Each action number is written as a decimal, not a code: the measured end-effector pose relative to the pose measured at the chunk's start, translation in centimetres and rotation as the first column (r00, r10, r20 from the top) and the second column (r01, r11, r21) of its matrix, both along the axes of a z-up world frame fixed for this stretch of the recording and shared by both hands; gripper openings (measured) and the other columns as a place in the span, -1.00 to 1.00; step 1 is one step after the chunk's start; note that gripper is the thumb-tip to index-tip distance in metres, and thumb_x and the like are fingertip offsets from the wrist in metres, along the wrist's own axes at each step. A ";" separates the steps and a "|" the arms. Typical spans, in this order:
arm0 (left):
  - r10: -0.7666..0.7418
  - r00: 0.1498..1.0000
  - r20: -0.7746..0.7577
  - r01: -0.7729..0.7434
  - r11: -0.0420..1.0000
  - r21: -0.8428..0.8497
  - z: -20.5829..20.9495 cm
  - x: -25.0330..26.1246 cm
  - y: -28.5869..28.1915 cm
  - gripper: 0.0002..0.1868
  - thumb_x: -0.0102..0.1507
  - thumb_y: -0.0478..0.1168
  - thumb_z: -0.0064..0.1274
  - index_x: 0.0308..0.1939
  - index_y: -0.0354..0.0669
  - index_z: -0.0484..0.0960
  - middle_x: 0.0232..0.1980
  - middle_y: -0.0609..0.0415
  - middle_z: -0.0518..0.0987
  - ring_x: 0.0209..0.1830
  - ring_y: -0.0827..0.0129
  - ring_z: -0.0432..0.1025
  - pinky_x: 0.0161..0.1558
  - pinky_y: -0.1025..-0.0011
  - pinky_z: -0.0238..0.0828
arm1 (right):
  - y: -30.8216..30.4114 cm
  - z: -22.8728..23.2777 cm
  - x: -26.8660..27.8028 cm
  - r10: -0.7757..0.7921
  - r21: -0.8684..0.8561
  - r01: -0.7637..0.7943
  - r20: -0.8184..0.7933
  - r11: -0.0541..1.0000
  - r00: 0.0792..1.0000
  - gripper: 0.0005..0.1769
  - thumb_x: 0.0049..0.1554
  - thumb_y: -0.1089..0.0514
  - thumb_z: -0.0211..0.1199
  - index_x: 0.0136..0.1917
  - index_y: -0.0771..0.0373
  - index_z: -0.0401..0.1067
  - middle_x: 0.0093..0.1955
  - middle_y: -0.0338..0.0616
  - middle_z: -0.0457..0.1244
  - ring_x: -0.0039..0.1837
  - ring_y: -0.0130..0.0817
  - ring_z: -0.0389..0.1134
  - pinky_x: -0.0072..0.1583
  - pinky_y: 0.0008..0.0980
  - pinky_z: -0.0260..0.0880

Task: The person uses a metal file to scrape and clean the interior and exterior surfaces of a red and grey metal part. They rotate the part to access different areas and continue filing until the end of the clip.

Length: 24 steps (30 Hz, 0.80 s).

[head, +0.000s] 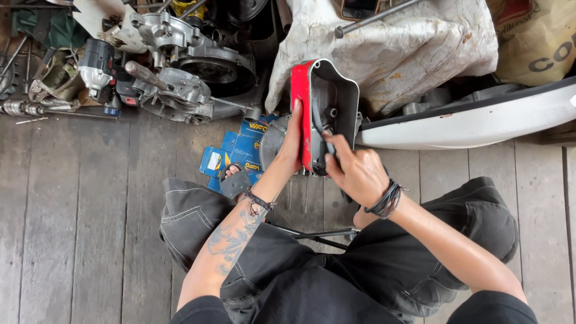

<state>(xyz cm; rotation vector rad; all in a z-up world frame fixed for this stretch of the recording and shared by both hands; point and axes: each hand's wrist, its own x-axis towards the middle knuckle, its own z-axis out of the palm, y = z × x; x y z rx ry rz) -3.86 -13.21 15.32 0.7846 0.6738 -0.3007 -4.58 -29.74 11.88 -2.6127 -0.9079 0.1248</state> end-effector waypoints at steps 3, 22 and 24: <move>-0.093 0.995 0.029 0.089 0.991 0.098 4.3 0.1 0.1 0.26 0.01 0.53 -0.13 0.57 -0.14 -0.11 0.55 -0.30 0.08 0.53 -0.10 0.08 0.52 -0.03 -0.09 | -0.1 0.9 2.3 -0.032 0.031 0.030 0.092 0.999 0.995 -0.57 0.22 0.09 0.09 0.36 0.01 0.24 -0.51 -0.28 0.27 -0.33 0.05 0.44 -0.12 -0.01 0.48; -0.142 0.986 -0.089 0.153 0.978 0.141 6.7 0.2 -0.5 0.13 -0.01 0.56 -0.22 0.50 0.04 0.24 0.45 -0.19 0.35 0.39 0.03 0.33 0.46 0.20 0.15 | -0.1 2.2 0.1 0.013 0.053 -0.019 0.125 0.998 0.992 -0.63 0.14 0.05 0.13 0.24 -0.08 0.30 -0.53 -0.39 0.31 -0.40 -0.06 0.42 -0.22 -0.08 0.46; -0.048 0.995 -0.082 0.055 0.994 0.094 6.5 0.4 -0.5 0.20 -0.06 0.54 -0.13 0.51 -0.10 0.25 0.41 -0.30 0.38 0.38 0.00 0.33 0.45 0.20 0.14 | 0.0 3.0 0.5 0.012 0.243 -0.014 0.010 0.970 1.000 -0.65 0.22 0.19 0.08 0.27 0.01 0.35 -0.59 -0.44 0.20 -0.53 -0.25 0.31 -0.27 -0.40 0.41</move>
